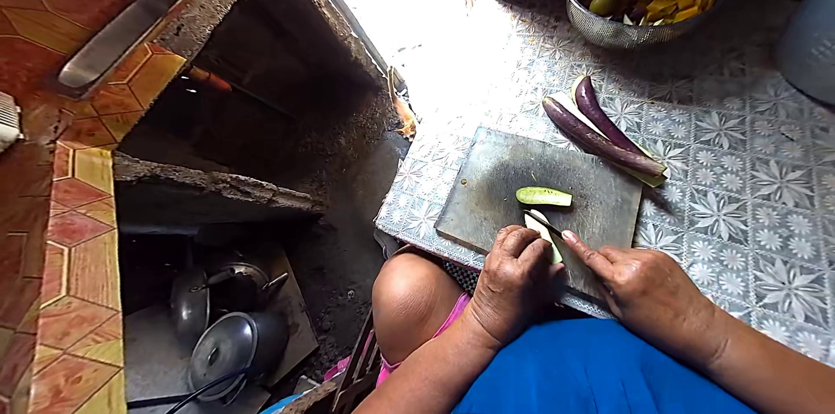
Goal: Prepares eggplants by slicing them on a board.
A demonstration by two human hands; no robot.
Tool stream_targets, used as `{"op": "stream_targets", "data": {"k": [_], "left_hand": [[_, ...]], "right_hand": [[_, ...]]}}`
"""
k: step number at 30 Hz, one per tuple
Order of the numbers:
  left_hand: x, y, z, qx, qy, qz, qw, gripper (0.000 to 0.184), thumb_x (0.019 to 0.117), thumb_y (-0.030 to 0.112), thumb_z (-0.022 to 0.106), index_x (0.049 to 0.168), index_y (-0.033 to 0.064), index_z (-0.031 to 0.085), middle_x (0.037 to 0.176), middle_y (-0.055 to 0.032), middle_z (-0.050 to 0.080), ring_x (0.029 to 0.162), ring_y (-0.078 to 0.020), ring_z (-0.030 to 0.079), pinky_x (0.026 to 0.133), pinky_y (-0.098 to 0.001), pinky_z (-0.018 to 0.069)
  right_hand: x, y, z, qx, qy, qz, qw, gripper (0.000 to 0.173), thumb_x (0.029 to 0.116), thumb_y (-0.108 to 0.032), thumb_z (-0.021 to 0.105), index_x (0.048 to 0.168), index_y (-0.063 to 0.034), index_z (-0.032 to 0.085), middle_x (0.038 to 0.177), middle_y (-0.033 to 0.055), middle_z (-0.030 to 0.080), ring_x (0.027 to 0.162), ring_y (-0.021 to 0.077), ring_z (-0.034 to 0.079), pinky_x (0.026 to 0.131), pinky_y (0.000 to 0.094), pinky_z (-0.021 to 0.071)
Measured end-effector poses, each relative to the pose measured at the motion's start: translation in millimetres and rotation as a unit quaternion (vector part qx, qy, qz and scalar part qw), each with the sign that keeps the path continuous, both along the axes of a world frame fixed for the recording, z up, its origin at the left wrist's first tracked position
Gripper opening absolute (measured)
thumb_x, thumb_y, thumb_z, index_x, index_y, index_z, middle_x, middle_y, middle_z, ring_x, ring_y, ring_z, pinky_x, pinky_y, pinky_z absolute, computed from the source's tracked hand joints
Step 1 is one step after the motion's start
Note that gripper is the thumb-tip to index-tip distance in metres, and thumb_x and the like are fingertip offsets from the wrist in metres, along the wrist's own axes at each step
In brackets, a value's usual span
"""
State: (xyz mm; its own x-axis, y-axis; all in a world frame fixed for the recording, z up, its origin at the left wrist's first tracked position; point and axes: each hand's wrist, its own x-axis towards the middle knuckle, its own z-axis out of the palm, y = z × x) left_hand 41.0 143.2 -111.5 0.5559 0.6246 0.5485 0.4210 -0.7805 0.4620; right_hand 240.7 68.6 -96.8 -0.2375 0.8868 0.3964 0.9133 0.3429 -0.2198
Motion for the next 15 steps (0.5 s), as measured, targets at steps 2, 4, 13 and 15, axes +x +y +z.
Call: {"op": "stream_targets", "data": {"k": [2,4,13,15], "left_hand": [[-1,0,0,-0.002,-0.001,-0.001,1.000,0.024,0.0853,0.028,0.080,0.095,0.0062,0.078,0.101,-0.0116,0.075,0.105,-0.0256,0.070,0.099,-0.0323,0.0548],[0,0,-1,0.001,0.000,-0.001,1.000,0.024,0.0856,0.029,0.080,0.095,0.0065,0.078,0.101,-0.0114,0.075,0.105,-0.0259,0.070,0.099,-0.0325,0.0545],[1,1,0,0.009,0.011,-0.006,1.000,0.023,0.0859,0.028,0.080,0.095,0.0073,0.077,0.100,-0.0090,0.075,0.106,-0.0251,0.070,0.100,-0.0317,0.0535],[1,1,1,0.009,0.012,-0.007,1.000,0.023,0.0864,0.028,0.079,0.095,0.0071,0.077,0.099,-0.0088,0.075,0.106,-0.0248,0.070,0.101,-0.0315,0.0532]], "right_hand": [[4,-7,2,0.006,0.014,-0.005,1.000,0.046,0.0903,-0.009,0.048,0.127,-0.0061,0.074,0.057,0.0045,0.057,0.043,0.0198,0.053,0.039,0.0330,0.0399],[5,-12,7,0.016,0.021,-0.007,1.000,0.046,0.0909,-0.008,0.047,0.128,-0.0059,0.073,0.057,0.0036,0.054,0.043,0.0184,0.050,0.040,0.0317,0.0373],[1,-14,15,0.007,-0.026,0.008,1.000,0.044,0.0935,-0.005,0.047,0.128,-0.0093,0.074,0.055,0.0034,0.053,0.043,0.0192,0.050,0.039,0.0319,0.0355],[-2,-13,14,0.003,-0.034,0.008,0.999,0.044,0.0943,-0.004,0.047,0.129,-0.0077,0.073,0.055,0.0041,0.053,0.043,0.0199,0.050,0.039,0.0322,0.0362]]}}
